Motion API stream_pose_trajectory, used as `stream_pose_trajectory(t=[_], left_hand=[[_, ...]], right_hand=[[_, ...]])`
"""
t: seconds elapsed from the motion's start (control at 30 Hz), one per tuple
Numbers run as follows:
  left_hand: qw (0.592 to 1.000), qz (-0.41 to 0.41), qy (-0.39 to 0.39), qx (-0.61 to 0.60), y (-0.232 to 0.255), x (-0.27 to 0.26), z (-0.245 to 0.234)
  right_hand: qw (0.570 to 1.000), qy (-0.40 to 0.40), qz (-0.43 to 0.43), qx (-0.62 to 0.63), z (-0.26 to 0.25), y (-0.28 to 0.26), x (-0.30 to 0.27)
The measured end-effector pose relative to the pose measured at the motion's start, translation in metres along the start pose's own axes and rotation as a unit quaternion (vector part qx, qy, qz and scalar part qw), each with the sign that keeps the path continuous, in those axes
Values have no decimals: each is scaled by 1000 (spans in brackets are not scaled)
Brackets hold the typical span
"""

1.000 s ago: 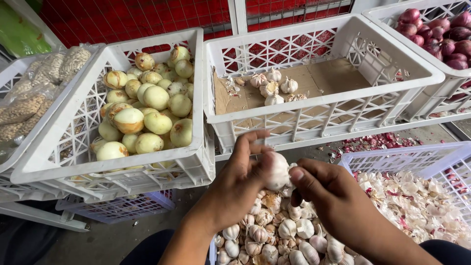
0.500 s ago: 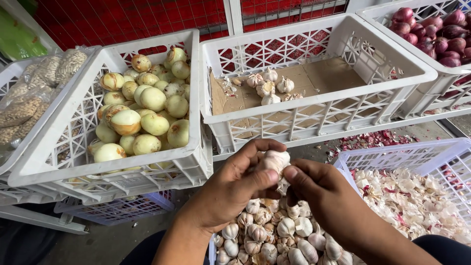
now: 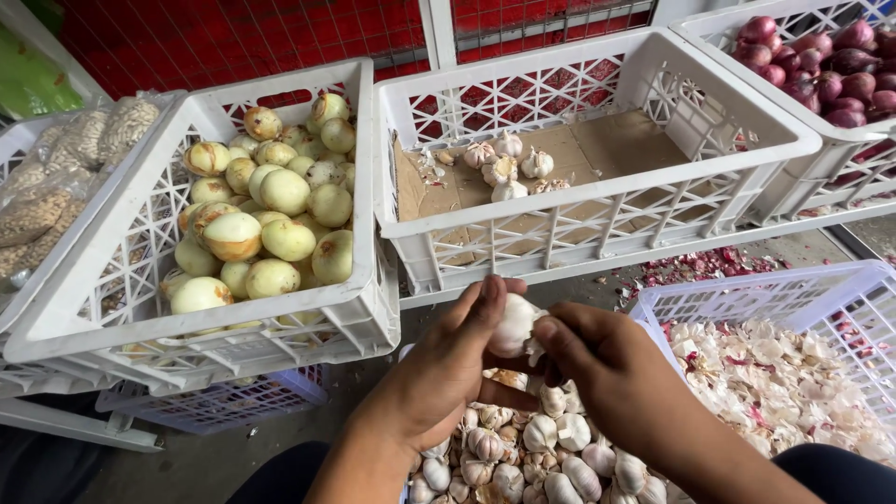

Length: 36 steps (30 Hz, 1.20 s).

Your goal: The person sits in front of several white crates and peels garlic bulbs by hand. They remove the dry outer skins and place the peeled garlic into a crate, while the skins fall into a separate container below.

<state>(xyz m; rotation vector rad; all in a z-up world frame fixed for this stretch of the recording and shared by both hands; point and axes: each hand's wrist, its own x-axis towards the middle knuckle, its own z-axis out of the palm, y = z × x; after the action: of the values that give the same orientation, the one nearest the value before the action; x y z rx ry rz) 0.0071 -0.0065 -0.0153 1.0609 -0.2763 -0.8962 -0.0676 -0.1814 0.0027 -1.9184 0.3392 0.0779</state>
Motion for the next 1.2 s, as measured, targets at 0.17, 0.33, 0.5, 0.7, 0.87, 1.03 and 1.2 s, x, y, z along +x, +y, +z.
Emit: stream_pose_trajectory(t=[0.17,0.33,0.5,0.7,0.87,1.03,1.2], left_hand=[[965,93,106,222,-37,36,-12],[985,29,148,88,-22,31,3],[995,0,101,-2,-9,24,2],[996,-6,83,-13,-3,22,1],[998,5,50,-36,-5,22,-6],[998,-2,38,-41,-1,16,-5],[999,22,29,-22,-1,16,-3]], right_hand=[[987,-9,19,-157,4,-18,5],[974,-26,-11,224,6,22,9],[928,-65,53,362,0,7,14],[981,-74,76,163,-29,0,8],[978,1,34,-205,-87,25,27],[839,107,64,-530,-178,131,73],[860,263,189,-396,-244,185,78]])
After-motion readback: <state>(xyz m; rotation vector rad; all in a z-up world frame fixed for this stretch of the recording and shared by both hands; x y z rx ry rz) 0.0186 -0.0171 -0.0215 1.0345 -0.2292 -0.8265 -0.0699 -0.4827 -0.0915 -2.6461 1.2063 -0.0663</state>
